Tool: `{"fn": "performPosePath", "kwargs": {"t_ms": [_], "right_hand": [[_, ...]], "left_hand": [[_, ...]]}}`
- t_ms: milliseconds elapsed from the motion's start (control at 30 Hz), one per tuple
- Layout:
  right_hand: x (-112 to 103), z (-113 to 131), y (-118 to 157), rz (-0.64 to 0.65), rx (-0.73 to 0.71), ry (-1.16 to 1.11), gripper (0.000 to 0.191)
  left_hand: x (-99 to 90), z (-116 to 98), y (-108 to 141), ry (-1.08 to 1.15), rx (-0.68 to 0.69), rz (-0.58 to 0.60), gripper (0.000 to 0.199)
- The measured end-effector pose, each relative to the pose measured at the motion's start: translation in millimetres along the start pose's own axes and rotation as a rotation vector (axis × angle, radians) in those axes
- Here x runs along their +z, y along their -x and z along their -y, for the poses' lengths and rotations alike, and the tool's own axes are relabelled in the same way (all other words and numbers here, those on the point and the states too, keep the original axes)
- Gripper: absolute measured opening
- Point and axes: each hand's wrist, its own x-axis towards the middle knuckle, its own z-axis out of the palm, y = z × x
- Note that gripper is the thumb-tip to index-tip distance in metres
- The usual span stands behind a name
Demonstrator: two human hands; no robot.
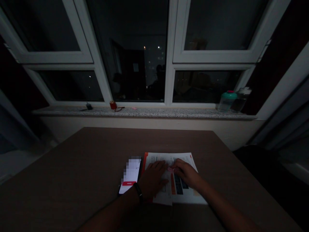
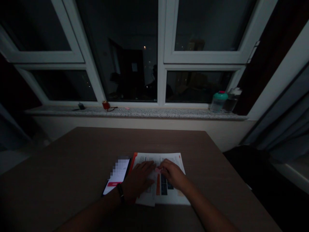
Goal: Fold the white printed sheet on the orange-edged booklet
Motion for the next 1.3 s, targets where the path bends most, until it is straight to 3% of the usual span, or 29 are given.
{"fn": "performPosePath", "kwargs": {"t_ms": [167, 500, 767, 1067, 1300], "right_hand": [[3, -11, -8, -0.081, 0.045, 0.031, 0.016], [-6, 7, 6, 0.11, -0.037, -0.04, 0.016], [1, 1, -2, -0.022, 0.039, 0.005, 0.015], [-4, 12, 9, 0.138, -0.007, -0.017, 0.016], [3, 6, 0, -0.008, 0.066, 0.029, 0.016]], "left_hand": [[4.5, 6, -2, -0.004, 0.007, -0.022, 0.052], [7.4, 6, -1, -0.018, 0.0, -0.032, 0.05], [3.9, 7, 0, -0.004, 0.039, -0.04, 0.056], [8.0, 6, 0, -0.01, 0.049, -0.095, 0.049], [7.3, 9, 2, -0.013, 0.047, -0.082, 0.055]]}}
